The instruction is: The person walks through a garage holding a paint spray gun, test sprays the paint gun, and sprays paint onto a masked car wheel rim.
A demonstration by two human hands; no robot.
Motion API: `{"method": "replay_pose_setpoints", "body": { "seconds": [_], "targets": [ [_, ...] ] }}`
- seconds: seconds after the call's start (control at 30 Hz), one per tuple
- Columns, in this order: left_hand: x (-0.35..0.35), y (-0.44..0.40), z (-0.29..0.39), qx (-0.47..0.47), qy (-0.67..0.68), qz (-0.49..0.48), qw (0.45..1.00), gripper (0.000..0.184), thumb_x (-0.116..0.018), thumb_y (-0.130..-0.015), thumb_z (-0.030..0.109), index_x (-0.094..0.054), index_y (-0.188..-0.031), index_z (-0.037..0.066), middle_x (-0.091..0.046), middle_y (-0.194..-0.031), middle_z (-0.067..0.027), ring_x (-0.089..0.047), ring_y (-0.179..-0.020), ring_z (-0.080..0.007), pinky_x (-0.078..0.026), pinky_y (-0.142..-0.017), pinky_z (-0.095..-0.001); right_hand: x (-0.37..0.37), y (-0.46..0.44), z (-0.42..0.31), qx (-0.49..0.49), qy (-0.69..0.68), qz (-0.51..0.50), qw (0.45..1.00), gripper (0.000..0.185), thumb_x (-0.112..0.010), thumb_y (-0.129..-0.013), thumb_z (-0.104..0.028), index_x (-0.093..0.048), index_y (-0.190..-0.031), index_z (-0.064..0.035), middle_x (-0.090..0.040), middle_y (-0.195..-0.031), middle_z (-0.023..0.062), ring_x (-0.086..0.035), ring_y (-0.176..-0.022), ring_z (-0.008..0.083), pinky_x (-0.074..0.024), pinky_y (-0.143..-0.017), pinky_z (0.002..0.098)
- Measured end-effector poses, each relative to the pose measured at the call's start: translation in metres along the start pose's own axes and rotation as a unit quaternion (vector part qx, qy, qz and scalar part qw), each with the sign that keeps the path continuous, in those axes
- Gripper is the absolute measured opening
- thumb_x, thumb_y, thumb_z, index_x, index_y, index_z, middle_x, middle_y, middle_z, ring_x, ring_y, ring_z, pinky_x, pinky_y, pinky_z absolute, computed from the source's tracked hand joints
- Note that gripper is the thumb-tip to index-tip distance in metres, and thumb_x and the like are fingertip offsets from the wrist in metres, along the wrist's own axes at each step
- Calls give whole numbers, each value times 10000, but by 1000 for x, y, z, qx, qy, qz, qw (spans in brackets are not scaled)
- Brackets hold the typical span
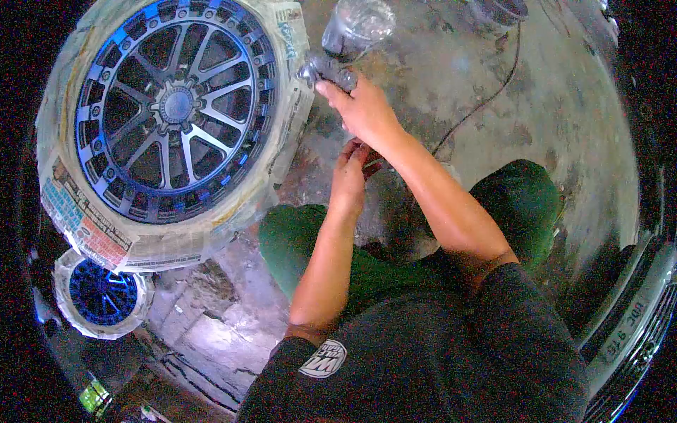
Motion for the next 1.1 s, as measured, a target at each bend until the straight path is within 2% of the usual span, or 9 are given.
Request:
{"method": "replay_pose_setpoints", "body": {
  "seconds": [0.07, 0.37, 0.5, 0.73, 0.8, 0.87, 0.97, 1.0, 1.1],
  "targets": [
    [-4, -2, 4, -14, -9, 17, 1000, 282, -537, -1014, 228, -592, -1204, 27, -644, -1078, -58, -590, -990, -151, -482, -844, -321, 7, -10, -14, 24, -19, 18, 999, 361, -659, -958, -385, -662, -1039, -33, -679, -860, 22, -535, -518, 90, -456, -484, 271],
    [-16, -5, 24, -98, -7, 128, 987, 287, -498, -1041, 204, -583, -1241, 16, -648, -1100, -66, -598, -992, -149, -484, -846, -312, 31, -20, -45, 12, 32, -50, 998, 364, -635, -965, -373, -637, -1121, -44, -683, -877, 37, -541, -507, 91, -467, -481, 273],
    [-23, 1, 39, -153, -68, 178, 970, 280, -505, -1040, 195, -595, -1231, 12, -655, -1127, -91, -620, -1019, -174, -495, -872, -316, 33, -54, -30, -8, 54, -90, 994, 521, -652, -936, -457, -561, -1235, -41, -627, -623, 82, -650, -537, 222, -521, -539, 375],
    [-52, 29, 55, -188, -211, 242, 928, 261, -578, -966, 105, -625, -1191, -20, -654, -1116, -153, -622, -1062, -239, -466, -959, -354, 44, -106, -59, 76, 36, -99, 992, 593, -637, -927, -508, -542, -1248, -19, -659, -644, 120, -660, -542, 273, -530, -583, 409],
    [-73, 35, 67, -199, -253, 214, 922, 260, -581, -961, 100, -627, -1187, -19, -651, -1121, -169, -623, -1059, -252, -469, -951, -355, 52, -114, -78, 123, 25, -85, 988, 568, -643, -929, -499, -556, -1229, -24, -654, -640, 120, -658, -535, 259, -526, -567, 400],
    [-101, 46, 92, -184, -307, 191, 914, 273, -613, -942, 104, -628, -1187, -15, -646, -1133, -201, -628, -1058, -314, -476, -950, -380, 63, -109, -98, 96, -13, -120, 988, 538, -656, -930, -473, -568, -1209, -21, -652, -640, 119, -657, -528, 245, -521, -548, 391],
    [-141, 55, 130, -242, -430, 121, 861, 286, -640, -910, 77, -647, -1189, 17, -648, -1165, -185, -619, -1104, -324, -471, -982, -397, 73, -101, -111, 86, -29, -146, 985, 500, -675, -930, -430, -580, -1189, -12, -651, -643, 121, -653, -517, 227, -512, -521, 378],
    [-150, 56, 140, -259, -436, 94, 856, 316, -678, -884, 93, -650, -1194, 39, -640, -1169, -192, -608, -1103, -378, -483, -971, -423, 75, -102, -111, 90, -28, -149, 984, 489, -681, -930, -416, -583, -1183, -9, -651, -645, 122, -651, -513, 222, -509, -513, 374],
    [-175, 59, 163, -285, -482, 59, 827, 330, -696, -878, 114, -648, -1198, 47, -644, -1163, -181, -613, -1093, -380, -501, -950, -441, 72, -113, -95, 81, -3, -171, 982, 492, -689, -927, -397, -576, -1203, -6, -660, -669, 130, -659, -522, 230, -511, -512, 381]
  ]
}}
Point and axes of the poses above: each hand's wrist, its own y-axis away from the middle knuckle, its own x-axis out of the back of the hand, z = x × y, the point moved 7 cm from there along -y, towards the middle knuckle
